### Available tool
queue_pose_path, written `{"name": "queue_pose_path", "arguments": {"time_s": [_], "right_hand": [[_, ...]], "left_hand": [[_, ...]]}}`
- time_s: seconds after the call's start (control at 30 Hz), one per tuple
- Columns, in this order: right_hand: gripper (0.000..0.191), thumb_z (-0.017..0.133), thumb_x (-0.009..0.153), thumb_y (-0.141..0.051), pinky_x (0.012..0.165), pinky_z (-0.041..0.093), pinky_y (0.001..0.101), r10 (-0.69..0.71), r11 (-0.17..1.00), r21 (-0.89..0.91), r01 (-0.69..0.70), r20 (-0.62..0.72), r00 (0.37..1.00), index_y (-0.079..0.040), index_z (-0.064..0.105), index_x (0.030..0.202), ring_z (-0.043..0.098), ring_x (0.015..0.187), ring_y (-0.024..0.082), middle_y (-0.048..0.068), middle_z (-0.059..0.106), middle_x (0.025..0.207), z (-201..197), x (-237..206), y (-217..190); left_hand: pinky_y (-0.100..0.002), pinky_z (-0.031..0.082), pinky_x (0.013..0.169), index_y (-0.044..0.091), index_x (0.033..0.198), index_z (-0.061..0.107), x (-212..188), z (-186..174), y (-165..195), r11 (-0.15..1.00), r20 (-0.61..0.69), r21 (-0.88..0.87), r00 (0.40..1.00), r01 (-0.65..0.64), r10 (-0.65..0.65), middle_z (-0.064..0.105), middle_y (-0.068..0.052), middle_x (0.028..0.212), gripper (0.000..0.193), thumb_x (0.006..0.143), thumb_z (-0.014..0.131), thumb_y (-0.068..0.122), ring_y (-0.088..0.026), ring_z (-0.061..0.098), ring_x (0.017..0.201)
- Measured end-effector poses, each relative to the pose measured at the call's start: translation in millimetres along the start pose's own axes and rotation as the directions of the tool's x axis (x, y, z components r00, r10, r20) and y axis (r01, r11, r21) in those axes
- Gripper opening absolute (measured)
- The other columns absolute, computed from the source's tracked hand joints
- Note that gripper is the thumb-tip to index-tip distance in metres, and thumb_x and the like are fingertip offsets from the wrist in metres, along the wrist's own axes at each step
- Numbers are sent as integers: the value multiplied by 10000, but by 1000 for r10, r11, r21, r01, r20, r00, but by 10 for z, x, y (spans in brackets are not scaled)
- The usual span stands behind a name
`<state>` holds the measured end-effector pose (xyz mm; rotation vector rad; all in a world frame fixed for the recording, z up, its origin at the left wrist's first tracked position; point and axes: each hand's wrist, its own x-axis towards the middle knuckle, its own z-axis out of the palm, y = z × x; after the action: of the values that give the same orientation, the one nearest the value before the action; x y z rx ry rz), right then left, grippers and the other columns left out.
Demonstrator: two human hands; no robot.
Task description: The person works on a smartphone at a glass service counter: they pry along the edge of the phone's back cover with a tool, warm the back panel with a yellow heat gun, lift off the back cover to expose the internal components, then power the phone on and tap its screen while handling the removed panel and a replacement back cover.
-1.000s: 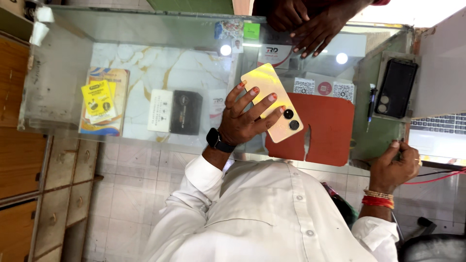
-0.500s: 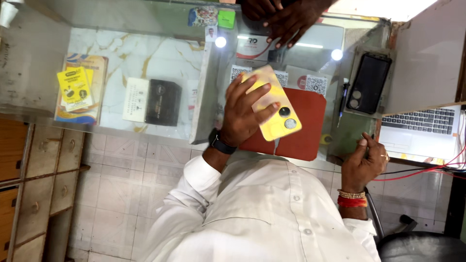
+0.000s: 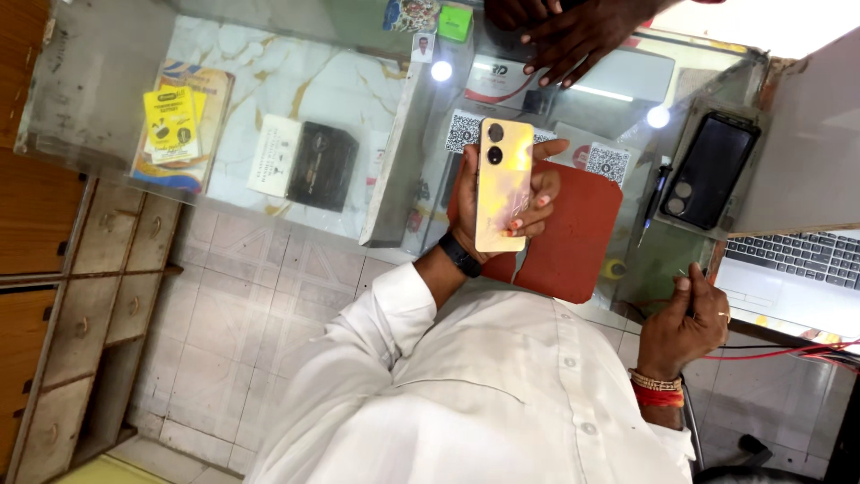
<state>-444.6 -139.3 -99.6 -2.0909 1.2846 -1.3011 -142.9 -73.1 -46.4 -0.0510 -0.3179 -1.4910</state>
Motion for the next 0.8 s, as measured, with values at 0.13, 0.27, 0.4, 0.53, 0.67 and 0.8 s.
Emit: {"name": "queue_pose_path", "arguments": {"time_s": [0.13,0.27,0.4,0.53,0.67,0.8], "right_hand": [[146,759,1088,36,828,500,330,44,998,47,-44,-13,999,17,783,1231,643,915,195,110,727,1012,-80,-120,-78],[80,783,1078,21,836,514,312,90,993,79,-90,5,996,23,777,1157,667,952,178,123,758,1065,-187,-119,-71],[46,765,1101,10,854,521,313,85,993,76,-86,23,996,22,776,1144,688,972,175,118,760,1008,-249,-129,-48],[73,718,1108,23,883,536,311,80,991,108,-83,28,996,18,768,1161,705,966,160,107,767,1040,-287,-149,-39],[44,721,1137,24,853,530,297,56,996,74,-57,14,998,2,749,1111,684,988,169,100,743,1064,-340,-155,-39],[83,732,1114,32,828,518,296,62,997,39,-63,26,998,-20,749,1051,632,988,177,94,654,1022,-397,-176,-105]], "left_hand": [[-257,352,475,2,1609,267,-35,172,19,995,79,26,992,100,-102,570,-126,961,1180,850,528,867,-110,468,539],[-253,345,468,-11,1623,250,32,207,-56,991,113,11,984,136,-136,588,-139,973,1208,846,550,864,-114,480,529],[-251,358,445,-23,1604,260,106,174,-75,988,150,-14,977,155,-151,605,-167,981,1180,857,576,834,-122,490,514],[-252,376,434,-35,1592,265,106,191,-92,982,136,-39,975,184,-178,604,-189,981,1160,867,606,804,-128,503,500],[-251,375,449,-46,1600,274,112,225,-123,972,154,-45,963,229,-220,606,-202,992,1182,854,613,806,-127,500,512],[-231,373,435,-39,1596,292,91,197,-214,952,185,-83,944,293,-275,610,-215,997,1182,837,634,800,-133,492,508]]}}
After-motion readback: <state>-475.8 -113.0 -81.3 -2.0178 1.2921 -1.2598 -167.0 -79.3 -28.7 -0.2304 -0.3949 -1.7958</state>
